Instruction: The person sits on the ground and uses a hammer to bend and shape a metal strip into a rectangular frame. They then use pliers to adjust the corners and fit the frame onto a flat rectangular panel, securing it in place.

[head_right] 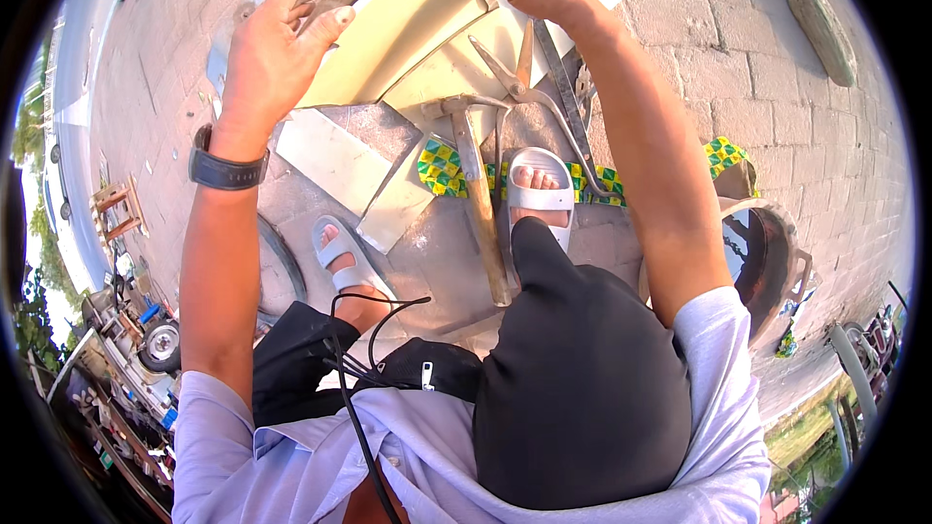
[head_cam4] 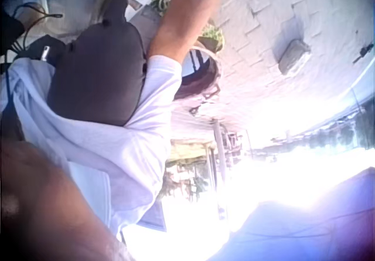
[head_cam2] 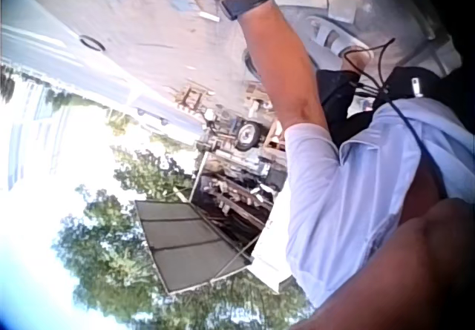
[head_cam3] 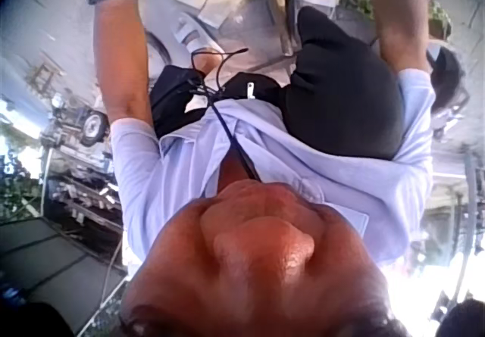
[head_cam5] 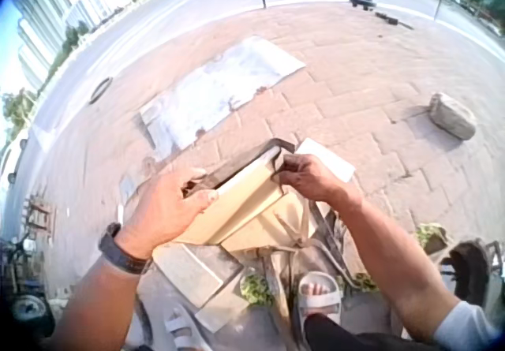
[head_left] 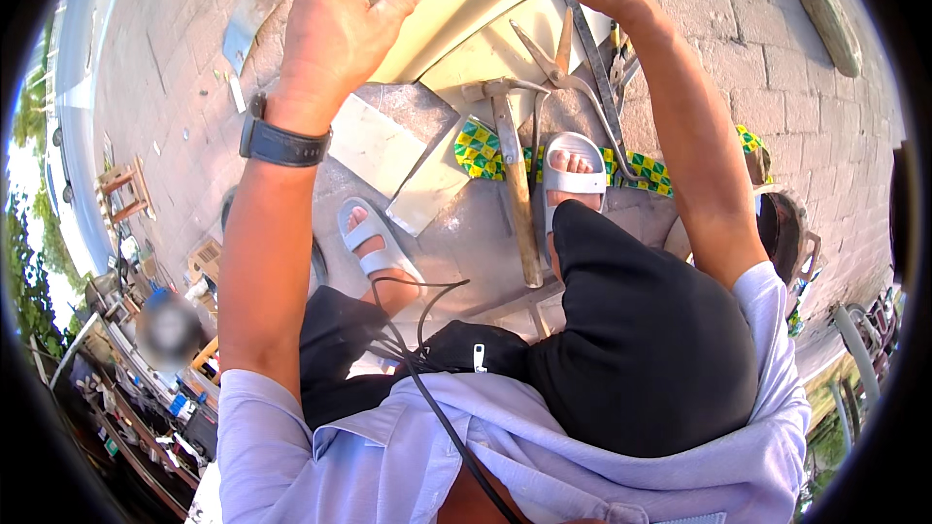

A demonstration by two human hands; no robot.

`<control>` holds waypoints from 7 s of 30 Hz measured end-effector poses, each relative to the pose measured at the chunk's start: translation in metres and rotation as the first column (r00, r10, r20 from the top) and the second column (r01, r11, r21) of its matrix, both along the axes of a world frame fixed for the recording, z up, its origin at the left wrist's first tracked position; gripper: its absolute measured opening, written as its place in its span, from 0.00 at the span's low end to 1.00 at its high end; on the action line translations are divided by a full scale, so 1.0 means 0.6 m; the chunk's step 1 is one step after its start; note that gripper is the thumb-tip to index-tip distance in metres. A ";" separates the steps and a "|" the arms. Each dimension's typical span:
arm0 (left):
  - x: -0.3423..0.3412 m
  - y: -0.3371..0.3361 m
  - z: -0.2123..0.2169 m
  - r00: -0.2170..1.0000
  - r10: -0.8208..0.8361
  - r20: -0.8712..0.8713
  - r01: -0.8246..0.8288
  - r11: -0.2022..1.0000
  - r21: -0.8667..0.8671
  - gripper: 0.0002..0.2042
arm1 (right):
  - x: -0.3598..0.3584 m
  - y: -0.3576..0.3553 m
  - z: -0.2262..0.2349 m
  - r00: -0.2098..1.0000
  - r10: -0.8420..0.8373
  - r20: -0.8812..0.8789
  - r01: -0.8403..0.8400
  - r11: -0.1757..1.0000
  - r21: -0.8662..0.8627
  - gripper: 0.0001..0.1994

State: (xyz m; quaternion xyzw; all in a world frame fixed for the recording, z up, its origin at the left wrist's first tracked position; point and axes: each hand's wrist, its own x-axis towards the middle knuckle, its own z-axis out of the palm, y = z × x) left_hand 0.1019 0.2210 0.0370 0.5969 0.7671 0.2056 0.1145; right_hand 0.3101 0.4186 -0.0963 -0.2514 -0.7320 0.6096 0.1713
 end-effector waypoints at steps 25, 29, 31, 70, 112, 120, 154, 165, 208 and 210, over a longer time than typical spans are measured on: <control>-0.037 0.025 -0.025 0.912 0.132 0.389 0.031 0.922 -0.386 0.29 | 0.064 -0.369 -0.077 0.590 0.085 0.803 -0.134 0.991 -0.006 0.28; -0.072 0.028 -0.056 0.907 0.105 0.407 0.045 0.939 -0.342 0.32 | 0.061 -0.366 -0.073 0.594 0.063 0.802 -0.094 0.996 -0.009 0.24; -0.079 0.030 -0.060 0.923 0.096 0.372 0.021 0.954 -0.299 0.32 | 0.064 -0.361 -0.081 0.655 0.088 0.750 0.030 0.989 -0.143 0.22; -0.037 0.037 -0.049 0.898 0.203 0.390 -0.059 0.935 -0.351 0.28 | 0.085 -0.173 0.258 0.907 -0.201 0.370 0.006 0.885 0.466 0.26; -0.092 -0.048 -0.009 0.968 0.040 0.246 0.090 0.865 -0.494 0.23 | 0.084 -0.203 0.245 0.911 -0.193 0.363 0.050 0.928 0.368 0.24; -0.091 -0.061 -0.052 0.993 0.064 0.102 -0.012 0.895 -0.446 0.24 | 0.075 -0.209 0.263 0.885 -0.199 0.421 0.051 0.939 0.339 0.24; -0.072 -0.053 -0.059 0.995 0.017 -0.100 -0.070 0.824 -0.562 0.23 | 0.039 -0.254 0.265 0.885 -0.116 0.451 -0.107 0.892 0.439 0.26; -0.086 -0.062 -0.070 0.984 0.170 0.052 -0.126 0.871 -0.474 0.26 | 0.048 -0.251 0.279 0.924 -0.149 0.352 0.002 0.923 0.385 0.27; -0.018 0.007 -0.027 0.964 0.151 0.221 -0.034 0.888 -0.459 0.28 | 0.083 -0.210 0.253 0.880 -0.236 0.413 0.023 0.889 0.458 0.27; -0.018 0.005 -0.029 0.940 0.175 0.292 -0.024 0.890 -0.456 0.27 | 0.085 -0.208 0.259 0.870 -0.225 0.438 0.021 0.905 0.424 0.27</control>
